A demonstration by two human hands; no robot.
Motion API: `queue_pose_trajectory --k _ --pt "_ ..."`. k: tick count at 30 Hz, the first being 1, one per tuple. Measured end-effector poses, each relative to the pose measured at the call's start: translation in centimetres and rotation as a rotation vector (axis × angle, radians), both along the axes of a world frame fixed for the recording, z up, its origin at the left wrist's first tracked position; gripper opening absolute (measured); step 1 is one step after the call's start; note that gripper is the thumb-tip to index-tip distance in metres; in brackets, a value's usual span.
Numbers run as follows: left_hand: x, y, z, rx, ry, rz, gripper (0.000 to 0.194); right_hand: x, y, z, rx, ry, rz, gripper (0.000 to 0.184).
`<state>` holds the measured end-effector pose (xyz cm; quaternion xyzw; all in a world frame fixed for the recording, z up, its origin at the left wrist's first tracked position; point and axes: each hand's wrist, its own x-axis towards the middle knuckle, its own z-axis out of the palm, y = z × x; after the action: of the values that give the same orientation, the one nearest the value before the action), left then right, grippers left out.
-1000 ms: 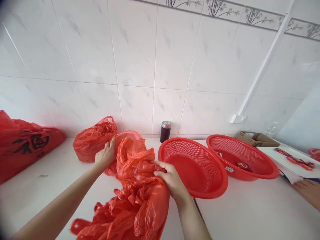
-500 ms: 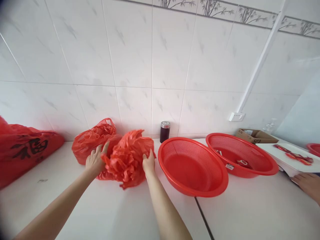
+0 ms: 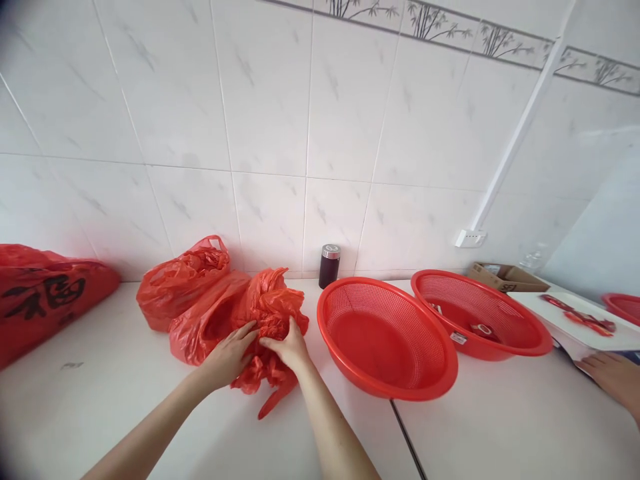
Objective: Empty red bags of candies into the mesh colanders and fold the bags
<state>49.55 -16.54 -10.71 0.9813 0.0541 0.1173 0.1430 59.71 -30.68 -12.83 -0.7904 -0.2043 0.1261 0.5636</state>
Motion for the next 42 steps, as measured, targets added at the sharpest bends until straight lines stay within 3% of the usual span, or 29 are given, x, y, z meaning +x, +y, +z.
queue_pose_trajectory --k 3,6,8,10,13,16,17,18,20,21,24,28,31,34,36,39,42 --pt "1.4 0.8 -0.7 -0.037 -0.015 0.022 0.052 -0.7 -0.5 1.1 0.115 -0.174 -0.114 0.097" --pt "4.0 1.5 -0.8 -0.101 -0.078 0.064 0.051 -3.2 -1.3 4.5 0.269 -0.586 -0.25 0.084" --pt "5.5 1.6 -0.1 -0.156 -0.137 0.077 0.05 -5.0 -2.5 7.1 0.357 -0.737 -0.267 0.076" --pt "6.0 1.3 1.1 -0.216 -0.204 0.077 0.052 -6.4 -4.4 9.1 0.446 -0.686 -0.271 0.072" --pt "3.6 -0.1 3.9 -0.315 -0.318 0.077 0.054 -7.5 -7.7 10.5 0.59 -0.342 -0.302 0.064" --pt "-1.5 -2.9 6.1 -0.501 -0.366 0.036 0.05 -8.2 -10.0 9.7 0.728 0.13 -0.082 0.057" --pt "-3.3 -4.0 6.4 -0.736 -0.32 -0.048 0.05 -8.5 -10.3 9.2 0.745 0.255 0.026 0.055" --pt "-4.8 -5.2 6.5 -0.882 -0.29 -0.11 0.055 -8.9 -10.4 8.5 0.742 0.342 0.118 0.051" --pt "-7.0 -7.4 5.8 -0.978 -0.237 -0.121 0.065 -9.6 -10.4 7.2 0.687 0.405 0.208 0.041" --pt "-7.7 -8.3 5.1 -0.961 -0.218 -0.079 0.062 -9.9 -10.3 6.5 0.642 0.396 0.217 0.036" --pt "-8.6 -10.0 2.5 -0.893 -0.127 0.076 0.029 -10.7 -10.5 4.8 0.502 0.378 0.212 0.024" --pt "-10.0 -9.9 -0.4 -0.92 -0.096 0.154 0.029 -10.8 -11.1 3.2 0.459 0.417 0.188 0.024" --pt "-11.6 -9.0 -0.9 -0.923 -0.202 0.285 0.028 -10.5 -11.4 2.2 0.454 0.339 0.126 0.027" --pt "-12.7 -9.0 -0.1 -0.918 -0.222 0.399 0.03 -10.5 -11.4 1.3 0.348 0.23 0.034 0.026" --pt "-12.7 -10.0 0.4 -0.9 -0.185 0.315 0.033 -11.2 -11.2 1.1 0.238 0.148 0.034 0.022" --pt "-12.0 -12.1 0.5 -0.915 -0.121 0.115 0.033 -12.7 -10.9 1.6 0.097 0.024 0.156 0.017" --pt "-11.7 -13.1 0.3 -1.113 -0.11 0.118 0.023 -13.4 -11.4 2.4 0.003 -0.037 0.227 0.022"
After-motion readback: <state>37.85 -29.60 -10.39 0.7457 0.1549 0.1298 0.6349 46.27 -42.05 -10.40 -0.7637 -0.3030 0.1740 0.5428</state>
